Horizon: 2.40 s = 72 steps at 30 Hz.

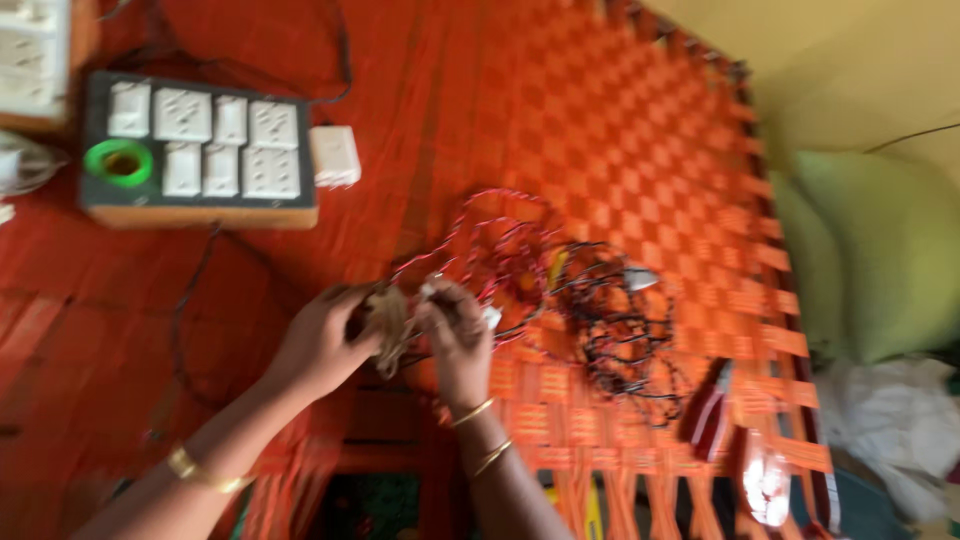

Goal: The person untangles a bundle of string lights and repairs an electrical plug using a screwdriver and electrical tape.

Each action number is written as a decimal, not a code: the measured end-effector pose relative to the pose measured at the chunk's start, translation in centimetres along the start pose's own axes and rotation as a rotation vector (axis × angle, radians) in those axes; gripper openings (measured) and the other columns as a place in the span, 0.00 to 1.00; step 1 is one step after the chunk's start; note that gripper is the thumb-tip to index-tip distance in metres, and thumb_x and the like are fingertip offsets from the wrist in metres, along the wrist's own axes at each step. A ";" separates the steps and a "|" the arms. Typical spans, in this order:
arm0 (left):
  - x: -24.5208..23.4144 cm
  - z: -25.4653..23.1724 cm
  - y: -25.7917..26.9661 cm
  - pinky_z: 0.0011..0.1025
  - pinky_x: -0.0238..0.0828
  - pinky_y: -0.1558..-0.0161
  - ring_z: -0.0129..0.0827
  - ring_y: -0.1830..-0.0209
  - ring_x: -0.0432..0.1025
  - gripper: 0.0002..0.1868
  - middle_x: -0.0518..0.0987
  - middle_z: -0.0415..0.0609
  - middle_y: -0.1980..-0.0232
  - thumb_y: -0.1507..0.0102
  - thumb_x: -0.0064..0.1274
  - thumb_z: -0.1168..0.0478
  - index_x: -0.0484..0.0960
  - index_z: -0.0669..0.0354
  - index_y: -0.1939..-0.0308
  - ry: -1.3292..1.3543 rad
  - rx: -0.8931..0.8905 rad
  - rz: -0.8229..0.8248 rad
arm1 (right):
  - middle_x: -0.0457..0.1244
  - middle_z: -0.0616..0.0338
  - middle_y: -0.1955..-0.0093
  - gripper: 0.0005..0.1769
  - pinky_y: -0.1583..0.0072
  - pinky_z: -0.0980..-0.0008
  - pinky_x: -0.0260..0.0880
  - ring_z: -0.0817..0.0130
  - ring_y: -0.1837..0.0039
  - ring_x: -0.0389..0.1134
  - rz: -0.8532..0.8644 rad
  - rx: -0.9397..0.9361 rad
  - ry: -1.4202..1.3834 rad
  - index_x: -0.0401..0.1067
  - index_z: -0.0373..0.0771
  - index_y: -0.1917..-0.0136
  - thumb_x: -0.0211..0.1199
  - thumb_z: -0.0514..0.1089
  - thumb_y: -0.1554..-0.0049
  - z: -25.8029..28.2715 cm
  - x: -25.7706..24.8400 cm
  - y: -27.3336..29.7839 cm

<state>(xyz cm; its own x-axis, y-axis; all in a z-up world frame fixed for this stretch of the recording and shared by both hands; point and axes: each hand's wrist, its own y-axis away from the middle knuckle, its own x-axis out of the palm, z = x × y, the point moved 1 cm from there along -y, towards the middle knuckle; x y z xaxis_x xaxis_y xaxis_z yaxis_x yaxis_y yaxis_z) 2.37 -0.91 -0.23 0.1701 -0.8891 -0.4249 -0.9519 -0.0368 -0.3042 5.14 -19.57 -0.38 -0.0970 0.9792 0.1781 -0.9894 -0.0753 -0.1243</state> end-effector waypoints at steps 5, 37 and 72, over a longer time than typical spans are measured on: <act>0.1 0.2 0.0 0.45 0.74 0.50 0.55 0.51 0.76 0.34 0.79 0.62 0.50 0.48 0.65 0.57 0.76 0.64 0.39 -0.042 -0.075 -0.009 | 0.62 0.63 0.37 0.30 0.41 0.74 0.73 0.75 0.41 0.68 0.066 -0.068 0.202 0.67 0.37 0.29 0.65 0.30 0.44 1.6 1.7 0.6; -0.8 -1.3 0.0 0.41 0.75 0.54 0.51 0.52 0.78 0.20 0.81 0.57 0.50 0.42 0.62 0.64 0.77 0.60 0.46 0.021 0.003 -0.025 | 0.69 0.64 0.55 0.13 0.49 0.77 0.73 0.79 0.54 0.70 0.192 0.024 0.577 0.78 0.34 0.46 0.66 0.32 0.47 1.3 -0.6 -0.3; -1.3 -1.6 -0.5 0.42 0.78 0.51 0.53 0.48 0.79 0.37 0.81 0.61 0.43 0.40 0.60 0.59 0.62 0.54 0.29 0.118 -0.187 0.103 | 0.64 0.64 0.47 0.19 0.40 0.72 0.74 0.77 0.45 0.68 0.381 0.203 0.141 0.68 0.36 0.45 0.72 0.29 0.46 -0.6 -2.6 -1.2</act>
<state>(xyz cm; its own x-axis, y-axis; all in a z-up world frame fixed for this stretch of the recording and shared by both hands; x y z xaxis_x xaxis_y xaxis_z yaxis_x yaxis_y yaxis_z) 2.19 -0.50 1.81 0.0495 -0.9393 -0.3394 -0.9952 -0.0175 -0.0966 6.67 -21.92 -1.29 -0.4566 0.8895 0.0198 -0.8885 -0.4570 0.0410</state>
